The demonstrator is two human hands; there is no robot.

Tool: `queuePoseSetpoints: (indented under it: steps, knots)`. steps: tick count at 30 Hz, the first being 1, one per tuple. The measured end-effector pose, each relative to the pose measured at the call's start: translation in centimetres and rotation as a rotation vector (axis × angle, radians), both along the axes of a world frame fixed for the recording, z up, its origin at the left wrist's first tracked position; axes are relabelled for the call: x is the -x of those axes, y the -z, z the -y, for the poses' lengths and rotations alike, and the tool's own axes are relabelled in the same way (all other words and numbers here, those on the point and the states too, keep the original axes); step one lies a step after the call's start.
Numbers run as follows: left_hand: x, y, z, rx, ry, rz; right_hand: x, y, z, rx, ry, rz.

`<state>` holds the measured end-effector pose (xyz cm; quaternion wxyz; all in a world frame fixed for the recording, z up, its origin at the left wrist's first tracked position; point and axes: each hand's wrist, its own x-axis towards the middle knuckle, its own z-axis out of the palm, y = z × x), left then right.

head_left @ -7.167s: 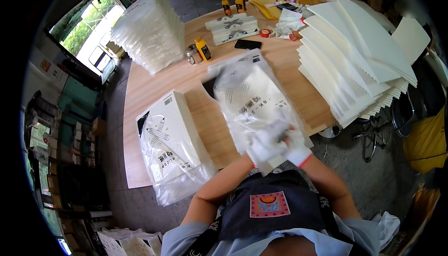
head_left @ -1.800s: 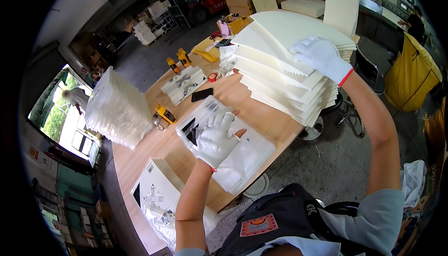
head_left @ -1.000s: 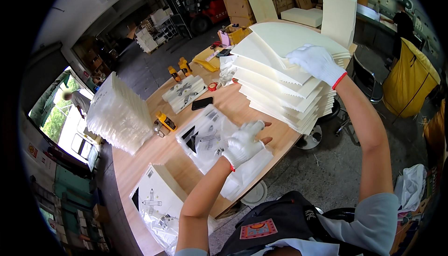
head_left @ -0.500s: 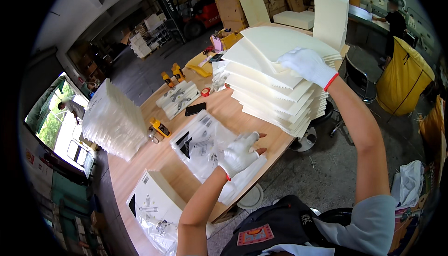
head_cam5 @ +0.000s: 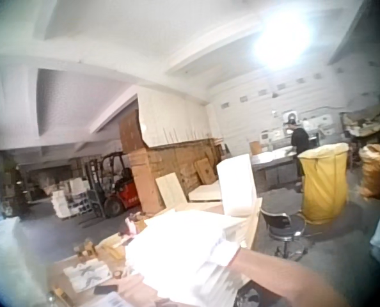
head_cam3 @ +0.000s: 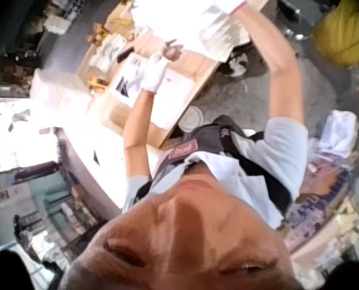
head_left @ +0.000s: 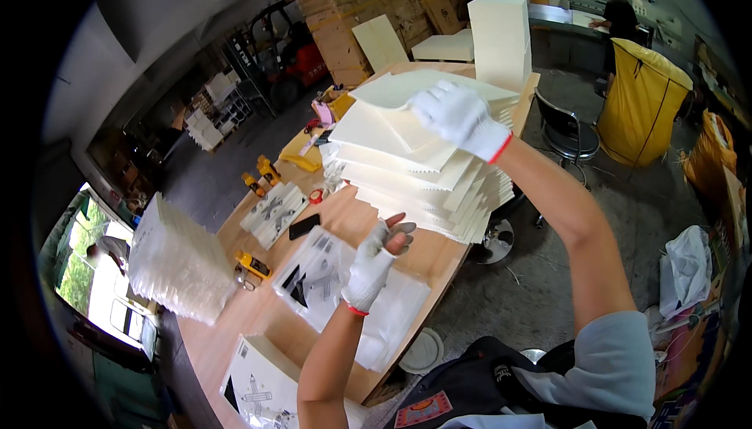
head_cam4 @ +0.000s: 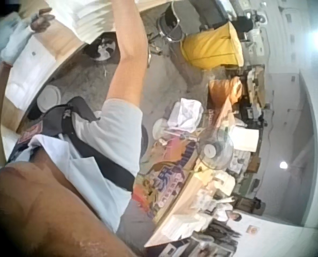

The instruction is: The person repeatedly picks up stacks of white paper sheets from a table and places them into clear plastic packaging bags. The person then seals the bags and stacks them on the table. The process is continuous and repetitive throughout the video.

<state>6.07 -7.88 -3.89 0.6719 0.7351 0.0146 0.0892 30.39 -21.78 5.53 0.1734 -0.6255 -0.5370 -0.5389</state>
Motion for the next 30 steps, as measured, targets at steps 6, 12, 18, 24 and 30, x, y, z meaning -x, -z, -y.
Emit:
queuePoseSetpoints:
  steps: [6, 12, 18, 24, 30]
  knots:
    - [-1.8, -2.5, -1.8, 0.826, 0.111, -0.058, 13.5, 1.0, 3.0, 0.295, -0.239, -0.017]
    - [4.4, -5.2, -5.3, 0.376, -0.25, -0.254, 13.2, -3.6, 8.9, 0.393, 0.494, -1.059]
    - [5.7, -5.9, -7.2, 0.106, -0.142, -0.194, 6.4, 7.6, 6.6, 0.0, -0.907, -1.713]
    - [8.4, -1.2, 5.1, -1.016, -0.312, 0.003, 18.4, 10.1, 1.4, 0.124, -0.62, -1.324]
    - [10.3, 6.3, 5.1, -0.971, -0.708, 0.136, 17.7, 18.9, 4.5, 0.002, -0.419, -1.479]
